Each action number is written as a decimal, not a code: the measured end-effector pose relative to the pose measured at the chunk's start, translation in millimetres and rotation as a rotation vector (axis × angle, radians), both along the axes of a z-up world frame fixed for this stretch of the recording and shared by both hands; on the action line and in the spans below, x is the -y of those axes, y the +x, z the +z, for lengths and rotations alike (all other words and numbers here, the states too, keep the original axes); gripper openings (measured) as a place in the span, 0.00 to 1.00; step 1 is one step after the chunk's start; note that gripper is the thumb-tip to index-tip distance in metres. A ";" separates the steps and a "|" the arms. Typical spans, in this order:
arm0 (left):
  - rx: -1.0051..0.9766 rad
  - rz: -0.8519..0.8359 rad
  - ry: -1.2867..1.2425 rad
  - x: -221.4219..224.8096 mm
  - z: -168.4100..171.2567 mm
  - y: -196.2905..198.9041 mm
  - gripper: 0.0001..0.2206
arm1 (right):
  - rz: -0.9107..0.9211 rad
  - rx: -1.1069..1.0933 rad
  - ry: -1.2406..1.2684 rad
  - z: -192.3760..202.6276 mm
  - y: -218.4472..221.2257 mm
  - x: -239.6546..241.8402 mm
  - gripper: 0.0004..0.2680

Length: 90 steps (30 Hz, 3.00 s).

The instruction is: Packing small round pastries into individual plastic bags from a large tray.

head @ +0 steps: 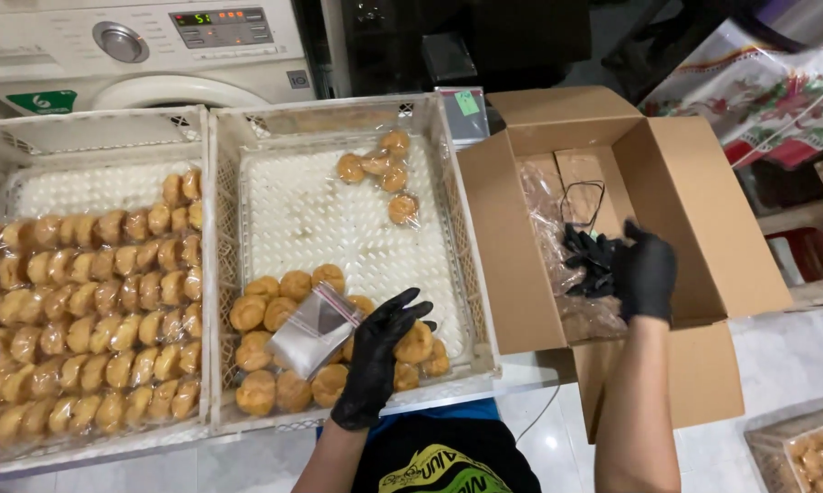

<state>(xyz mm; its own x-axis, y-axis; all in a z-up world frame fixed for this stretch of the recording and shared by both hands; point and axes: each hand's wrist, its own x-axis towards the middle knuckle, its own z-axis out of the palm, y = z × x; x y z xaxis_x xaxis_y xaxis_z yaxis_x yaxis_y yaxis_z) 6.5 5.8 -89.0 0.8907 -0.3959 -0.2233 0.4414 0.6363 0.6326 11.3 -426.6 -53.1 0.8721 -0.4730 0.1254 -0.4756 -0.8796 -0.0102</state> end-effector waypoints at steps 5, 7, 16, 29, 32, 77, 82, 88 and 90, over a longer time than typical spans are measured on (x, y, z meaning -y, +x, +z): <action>-0.038 -0.073 0.046 3.2 5.7 8.6 0.24 | -0.129 0.687 1.060 64.0 -15.9 -57.6 0.08; -0.044 -0.082 0.023 4.7 -9.8 6.2 0.25 | -0.139 0.588 1.172 68.1 -23.8 -88.1 0.11; -0.081 -0.003 -0.013 18.7 13.5 -1.6 0.21 | 0.288 0.143 1.680 20.3 -33.6 -220.5 0.12; -0.146 -0.008 -0.112 -4.2 31.5 -18.0 0.13 | 0.621 0.237 1.989 24.9 -34.1 -236.2 0.03; 0.012 -0.059 -0.039 -13.1 38.8 -24.2 0.13 | 0.822 0.114 2.036 -2.4 -28.1 -223.1 0.09; 1.007 0.472 1.262 -77.0 62.4 -17.5 0.12 | 0.265 0.252 1.610 39.9 -14.3 -284.5 0.17; 1.339 0.433 1.421 -35.8 76.2 -20.0 0.16 | 0.019 0.435 1.562 69.4 -19.8 -299.7 0.14; 1.249 0.403 1.207 -26.0 62.5 -13.2 0.18 | 0.116 0.258 1.551 74.1 -20.1 -273.8 0.08; 1.128 0.327 1.090 -24.2 60.3 -12.6 0.17 | 0.121 0.139 1.550 83.1 -21.5 -266.2 0.11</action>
<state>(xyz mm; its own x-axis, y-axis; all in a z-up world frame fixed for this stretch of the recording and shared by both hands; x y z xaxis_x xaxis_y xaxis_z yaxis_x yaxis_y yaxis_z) -6.1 30.0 -28.7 0.7986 -0.2633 0.5412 -0.6018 -0.3470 0.7193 -10.2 -160.4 30.0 0.9363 -0.1423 -0.3210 -0.3243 -0.0003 -0.9459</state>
